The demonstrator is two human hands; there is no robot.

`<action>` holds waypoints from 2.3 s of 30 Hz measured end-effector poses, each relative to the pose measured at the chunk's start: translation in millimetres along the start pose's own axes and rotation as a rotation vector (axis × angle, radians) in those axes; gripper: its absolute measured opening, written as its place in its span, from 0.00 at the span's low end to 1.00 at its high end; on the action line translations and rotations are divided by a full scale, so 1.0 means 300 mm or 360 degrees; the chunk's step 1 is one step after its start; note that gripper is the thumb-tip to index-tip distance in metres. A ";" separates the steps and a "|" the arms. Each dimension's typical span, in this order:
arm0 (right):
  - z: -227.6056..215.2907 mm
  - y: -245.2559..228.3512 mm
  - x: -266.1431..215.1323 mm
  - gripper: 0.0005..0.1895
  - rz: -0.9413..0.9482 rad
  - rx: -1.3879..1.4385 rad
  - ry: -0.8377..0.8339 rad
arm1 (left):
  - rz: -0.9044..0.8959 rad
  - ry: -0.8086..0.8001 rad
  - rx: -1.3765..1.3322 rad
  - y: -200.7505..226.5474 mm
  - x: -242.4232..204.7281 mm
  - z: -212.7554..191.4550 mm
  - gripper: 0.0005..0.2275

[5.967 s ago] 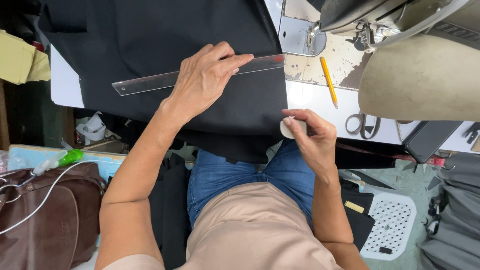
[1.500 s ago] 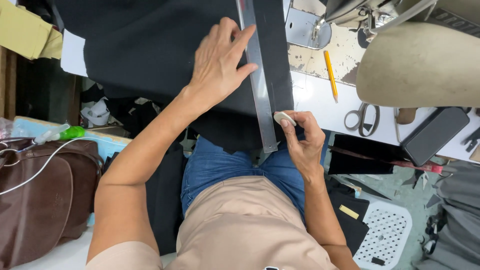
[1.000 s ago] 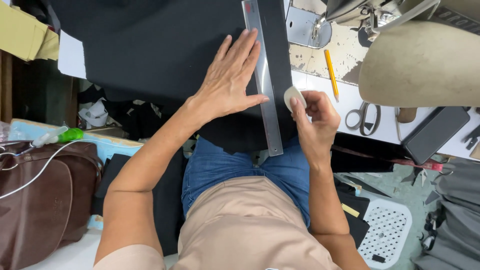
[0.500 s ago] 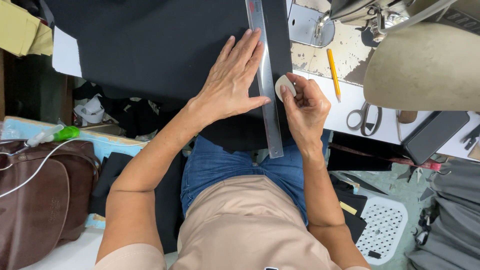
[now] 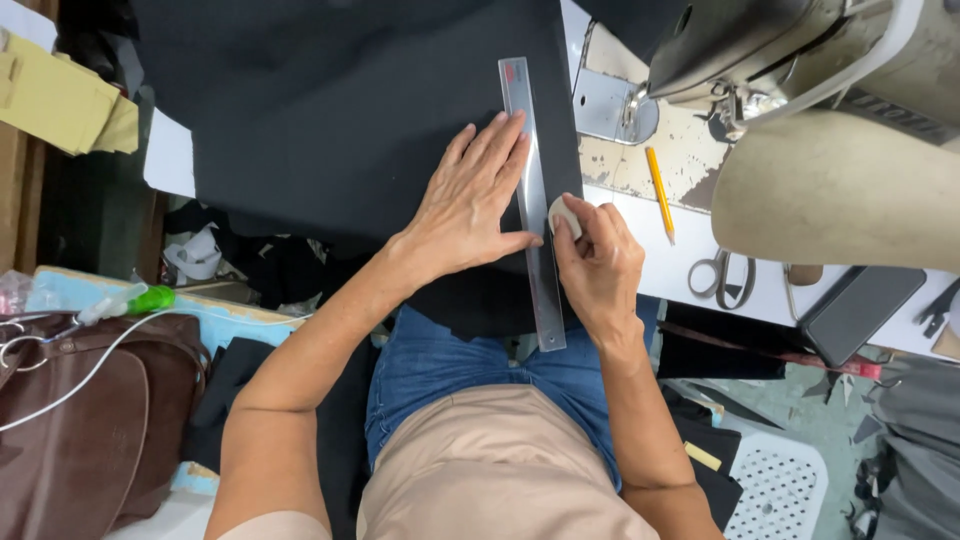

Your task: The person marks a black fabric with chalk using a ruler as a guide, then folds the fabric to align the edges. They use a measuring tape to check the dimensions and finally cut the fabric along the marked line using scissors.

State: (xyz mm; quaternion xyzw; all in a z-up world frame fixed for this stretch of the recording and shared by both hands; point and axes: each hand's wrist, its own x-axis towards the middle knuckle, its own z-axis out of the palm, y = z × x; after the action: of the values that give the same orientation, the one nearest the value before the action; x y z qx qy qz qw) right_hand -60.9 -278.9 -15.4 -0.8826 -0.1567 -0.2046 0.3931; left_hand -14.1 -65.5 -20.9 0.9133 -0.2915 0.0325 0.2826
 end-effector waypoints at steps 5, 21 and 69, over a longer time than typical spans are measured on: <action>0.002 0.006 -0.003 0.10 -0.0016 0.0012 -0.0020 | -0.0022 -0.0045 -0.0005 -0.006 0.004 0.005 0.53; -0.006 0.006 0.008 0.10 -0.0025 0.0040 -0.0065 | -0.0040 -0.0067 0.0000 0.001 0.007 -0.005 0.53; -0.291 -0.149 -0.126 0.10 0.0586 0.0076 -0.0669 | 0.0005 -0.0076 0.0568 -0.003 0.028 0.023 0.55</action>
State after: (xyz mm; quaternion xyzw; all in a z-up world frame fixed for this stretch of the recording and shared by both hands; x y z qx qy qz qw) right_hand -134.0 -320.9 47.3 -0.9098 -0.0765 0.0615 0.4033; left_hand -7.5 -73.1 -25.2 0.9490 -0.2893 0.0625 0.1089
